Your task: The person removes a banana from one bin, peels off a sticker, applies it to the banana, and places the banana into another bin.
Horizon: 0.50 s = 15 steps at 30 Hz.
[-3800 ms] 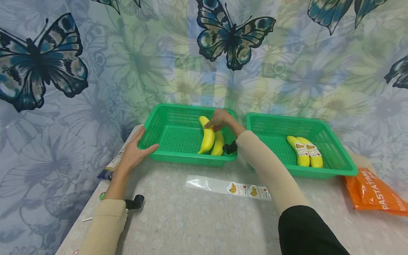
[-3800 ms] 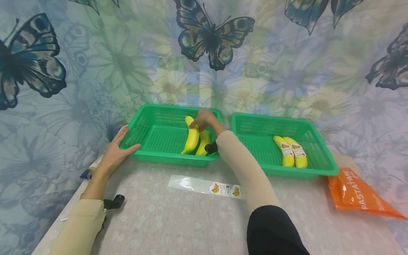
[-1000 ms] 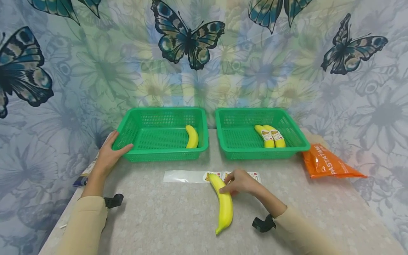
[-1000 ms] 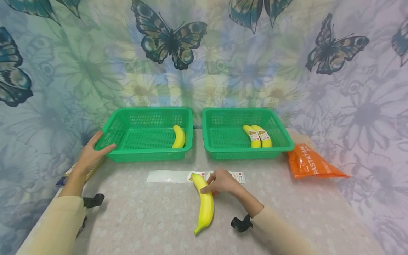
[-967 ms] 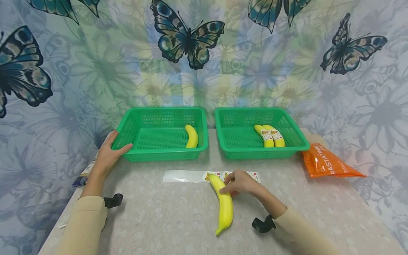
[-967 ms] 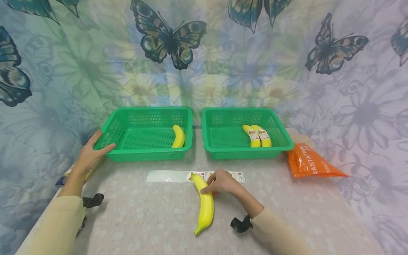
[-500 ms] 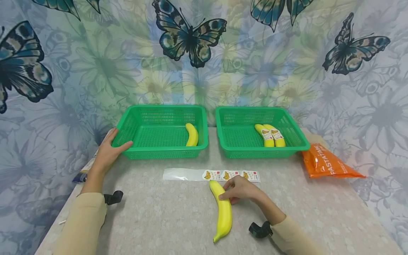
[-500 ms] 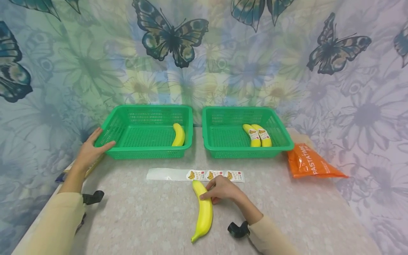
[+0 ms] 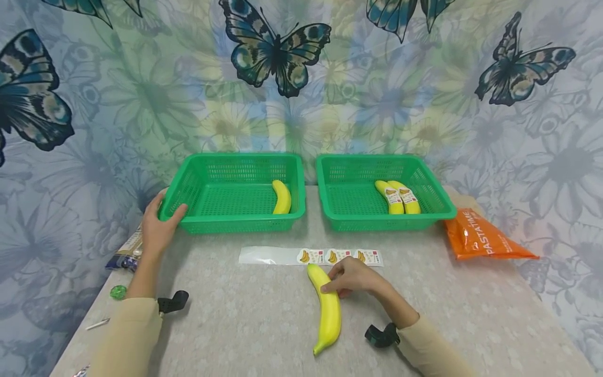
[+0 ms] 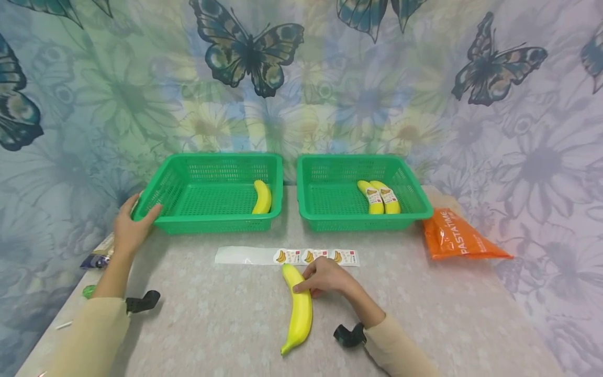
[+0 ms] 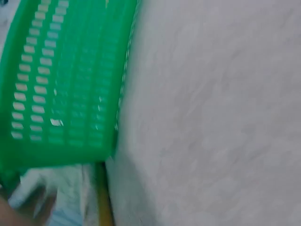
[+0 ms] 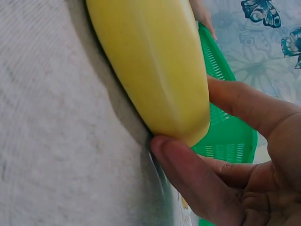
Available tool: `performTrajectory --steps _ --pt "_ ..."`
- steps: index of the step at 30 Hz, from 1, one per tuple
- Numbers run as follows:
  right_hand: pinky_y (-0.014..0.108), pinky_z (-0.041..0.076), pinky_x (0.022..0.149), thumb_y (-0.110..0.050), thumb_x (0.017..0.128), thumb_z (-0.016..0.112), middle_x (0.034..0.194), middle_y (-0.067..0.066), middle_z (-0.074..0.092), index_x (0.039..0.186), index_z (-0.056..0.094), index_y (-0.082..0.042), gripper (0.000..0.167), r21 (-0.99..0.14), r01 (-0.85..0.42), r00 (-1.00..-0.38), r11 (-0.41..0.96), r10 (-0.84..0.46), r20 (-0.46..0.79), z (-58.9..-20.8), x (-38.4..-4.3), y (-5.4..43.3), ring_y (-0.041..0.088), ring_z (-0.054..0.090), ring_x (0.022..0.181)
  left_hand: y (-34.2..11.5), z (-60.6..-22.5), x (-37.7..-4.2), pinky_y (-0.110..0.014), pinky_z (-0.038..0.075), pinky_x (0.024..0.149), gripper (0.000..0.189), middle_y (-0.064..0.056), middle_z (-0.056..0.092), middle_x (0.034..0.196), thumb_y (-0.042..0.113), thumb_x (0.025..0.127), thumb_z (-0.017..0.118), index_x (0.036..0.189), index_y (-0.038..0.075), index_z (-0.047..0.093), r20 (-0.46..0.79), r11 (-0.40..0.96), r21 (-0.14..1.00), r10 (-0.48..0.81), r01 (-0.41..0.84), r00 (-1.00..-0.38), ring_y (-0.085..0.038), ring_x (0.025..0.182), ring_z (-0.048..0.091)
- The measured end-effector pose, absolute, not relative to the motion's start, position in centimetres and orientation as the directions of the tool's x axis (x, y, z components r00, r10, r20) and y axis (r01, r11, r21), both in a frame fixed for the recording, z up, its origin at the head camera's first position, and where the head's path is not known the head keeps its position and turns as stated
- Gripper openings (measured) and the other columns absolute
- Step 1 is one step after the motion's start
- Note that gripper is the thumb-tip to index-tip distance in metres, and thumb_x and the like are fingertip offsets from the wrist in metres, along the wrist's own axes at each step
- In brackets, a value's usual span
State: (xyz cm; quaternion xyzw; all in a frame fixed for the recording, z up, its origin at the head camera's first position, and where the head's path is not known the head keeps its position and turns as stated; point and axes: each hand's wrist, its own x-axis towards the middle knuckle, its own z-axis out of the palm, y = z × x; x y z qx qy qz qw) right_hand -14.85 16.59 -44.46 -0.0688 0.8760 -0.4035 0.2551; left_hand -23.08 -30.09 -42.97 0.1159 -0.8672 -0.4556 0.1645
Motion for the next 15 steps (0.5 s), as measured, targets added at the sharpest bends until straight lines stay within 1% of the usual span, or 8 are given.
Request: performTrajectory --steps 3,4,6,7,10,12,13,15 --pt "0.026 0.056 0.056 -0.031 0.071 0.086 0.075 0.002 0.069 0.093 0.075 -0.005 0.036 -0.738 0.089 -0.862 0.669 -0.320 -0.394 -44.4 -14.8 16.5 0.011 0.065 0.057 -29.0 -42.7 -22.0 -0.063 0.021 0.116 0.076 -0.014 0.024 0.161 0.047 0.094 0.057 0.155 0.013 0.027 0.254 0.601 0.797 -0.425 -0.061 -0.869 -0.042 0.146 0.024" --pt "0.026 0.056 0.056 -0.031 0.071 0.086 0.075 0.002 0.069 0.094 0.075 -0.005 0.037 -0.736 0.091 -0.862 0.671 -0.316 -0.396 -44.4 -14.8 16.5 0.011 0.065 0.057 -28.5 -42.5 -21.6 -0.063 0.020 0.116 0.075 -0.015 0.026 0.160 0.045 0.093 0.059 0.154 0.010 0.029 0.292 0.620 0.783 -0.436 -0.049 -0.851 -0.042 0.145 0.024" --pt "0.026 0.056 0.056 -0.031 0.071 0.086 0.075 0.002 0.069 0.094 0.075 -0.004 0.037 -0.733 0.095 -0.863 0.674 -0.311 -0.397 -44.3 -14.7 16.4 0.012 0.065 0.057 -27.1 -42.1 -20.6 -0.063 0.022 0.114 0.074 -0.016 0.030 0.158 0.041 0.092 0.062 0.152 0.007 0.033 0.361 0.671 0.741 -0.427 -0.023 -0.829 -0.044 0.143 0.027" --pt "0.026 0.056 0.056 -0.031 0.071 0.086 0.075 0.002 0.069 0.094 0.075 -0.004 0.037 -0.730 0.094 -0.865 0.676 -0.308 -0.397 -44.3 -14.7 16.4 0.012 0.065 0.057 -26.4 -42.0 -20.2 -0.063 0.022 0.114 0.074 -0.018 0.032 0.157 0.038 0.091 0.064 0.151 0.005 0.034 0.398 0.696 0.718 -0.401 0.008 -0.825 -0.045 0.141 0.029" --pt "0.027 0.056 0.056 -0.031 0.072 0.086 0.076 0.002 0.069 0.094 0.075 -0.004 0.037 -0.729 0.090 -0.865 0.679 -0.310 -0.395 -44.2 -14.6 16.4 0.012 0.065 0.057 -23.8 -41.8 -18.7 -0.065 0.026 0.110 0.077 -0.023 0.038 0.152 0.033 0.085 0.073 0.146 0.000 0.041 0.532 0.779 0.606 -0.247 0.160 -0.810 -0.050 0.134 0.035" --pt "0.027 0.056 0.056 -0.031 0.072 0.086 0.076 0.002 0.069 0.095 0.075 -0.004 0.036 -0.728 0.086 -0.864 0.680 -0.313 -0.395 -44.1 -14.6 16.4 0.012 0.065 0.057 -22.0 -41.9 -17.7 -0.065 0.029 0.108 0.080 -0.023 0.037 0.152 0.040 0.084 0.073 0.145 -0.001 0.042 0.590 0.824 0.492 -0.080 0.279 -0.804 -0.050 0.133 0.036" --pt "0.027 0.056 0.056 -0.030 0.072 0.085 0.076 0.002 0.069 0.094 0.075 -0.004 0.036 -0.729 0.086 -0.864 0.679 -0.313 -0.394 -44.1 -14.7 16.4 0.012 0.065 0.057 -21.2 -42.0 -17.3 -0.065 0.029 0.108 0.082 -0.024 0.037 0.152 0.045 0.084 0.072 0.145 -0.001 0.042 0.613 0.833 0.430 0.013 0.347 -0.790 -0.049 0.133 0.035" --pt "0.027 0.056 0.056 -0.030 0.072 0.085 0.076 0.002 0.069 0.094 0.075 -0.004 0.036 -0.730 0.085 -0.865 0.678 -0.314 -0.392 -44.1 -14.7 16.4 0.012 0.065 0.058 -19.5 -42.2 -16.6 -0.064 0.031 0.108 0.087 -0.021 0.034 0.155 0.055 0.085 0.067 0.147 0.000 0.040 0.605 0.828 0.324 0.191 0.458 -0.773 -0.047 0.137 0.034"
